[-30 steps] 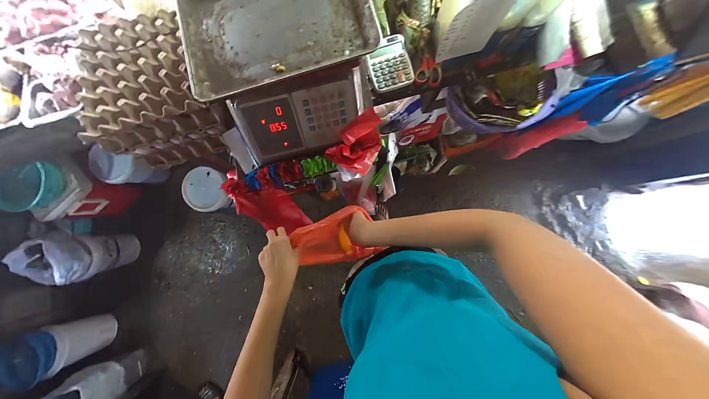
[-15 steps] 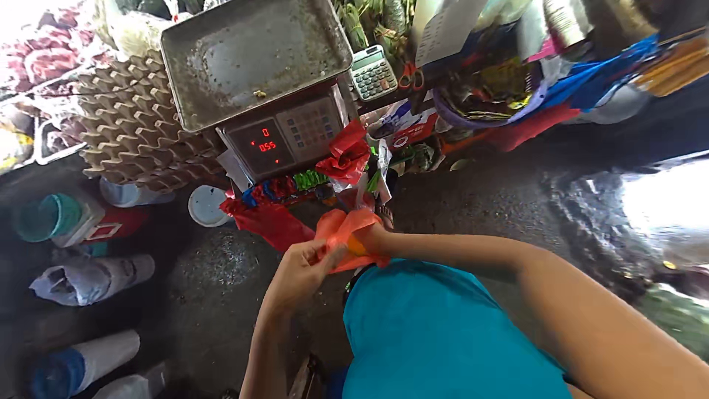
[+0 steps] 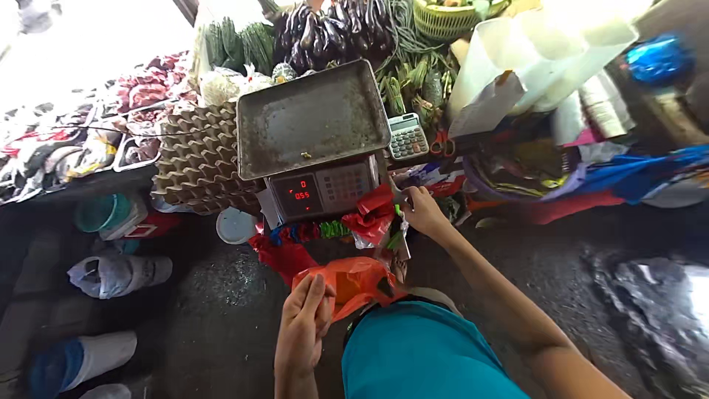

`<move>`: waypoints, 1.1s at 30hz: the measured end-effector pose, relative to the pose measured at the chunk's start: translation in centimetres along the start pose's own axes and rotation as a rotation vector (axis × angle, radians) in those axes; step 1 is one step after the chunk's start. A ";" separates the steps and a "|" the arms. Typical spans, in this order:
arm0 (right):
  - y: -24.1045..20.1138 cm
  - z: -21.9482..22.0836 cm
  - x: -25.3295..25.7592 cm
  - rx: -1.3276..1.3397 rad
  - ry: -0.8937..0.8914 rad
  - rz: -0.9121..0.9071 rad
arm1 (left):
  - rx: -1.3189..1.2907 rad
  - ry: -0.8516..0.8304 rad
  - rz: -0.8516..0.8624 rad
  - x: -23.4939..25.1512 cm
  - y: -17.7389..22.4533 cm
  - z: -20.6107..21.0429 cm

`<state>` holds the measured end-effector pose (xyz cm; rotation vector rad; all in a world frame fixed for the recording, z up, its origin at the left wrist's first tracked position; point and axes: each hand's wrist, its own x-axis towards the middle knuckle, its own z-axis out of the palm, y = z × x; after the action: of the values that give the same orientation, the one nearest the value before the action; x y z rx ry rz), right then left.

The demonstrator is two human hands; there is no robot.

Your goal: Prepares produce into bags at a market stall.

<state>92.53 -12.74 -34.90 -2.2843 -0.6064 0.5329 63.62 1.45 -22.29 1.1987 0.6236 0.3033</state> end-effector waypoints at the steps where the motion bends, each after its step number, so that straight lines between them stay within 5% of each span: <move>1: 0.2 0.0 0.8 0.052 -0.008 0.017 | 0.006 0.033 0.033 -0.4 0.5 -0.2; 6: -0.2 1.6 0.7 0.246 0.114 -0.019 | -0.016 0.134 0.130 -1.2 1.9 -0.5; 14: -2.7 2.9 -0.6 0.023 -0.009 0.085 | -0.134 0.067 0.127 -0.2 1.5 0.2; 22: -3.5 4.4 -0.9 -0.084 0.084 0.110 | -0.193 -0.020 0.125 -0.6 1.9 -0.2; 33: -3.7 6.1 -2.6 -0.187 -0.017 -0.016 | -0.222 -0.170 0.299 -3.2 9.8 -1.3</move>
<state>86.20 -8.62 -35.77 -2.4505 -0.7083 0.5064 61.34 4.19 -12.49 1.0888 0.2533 0.5030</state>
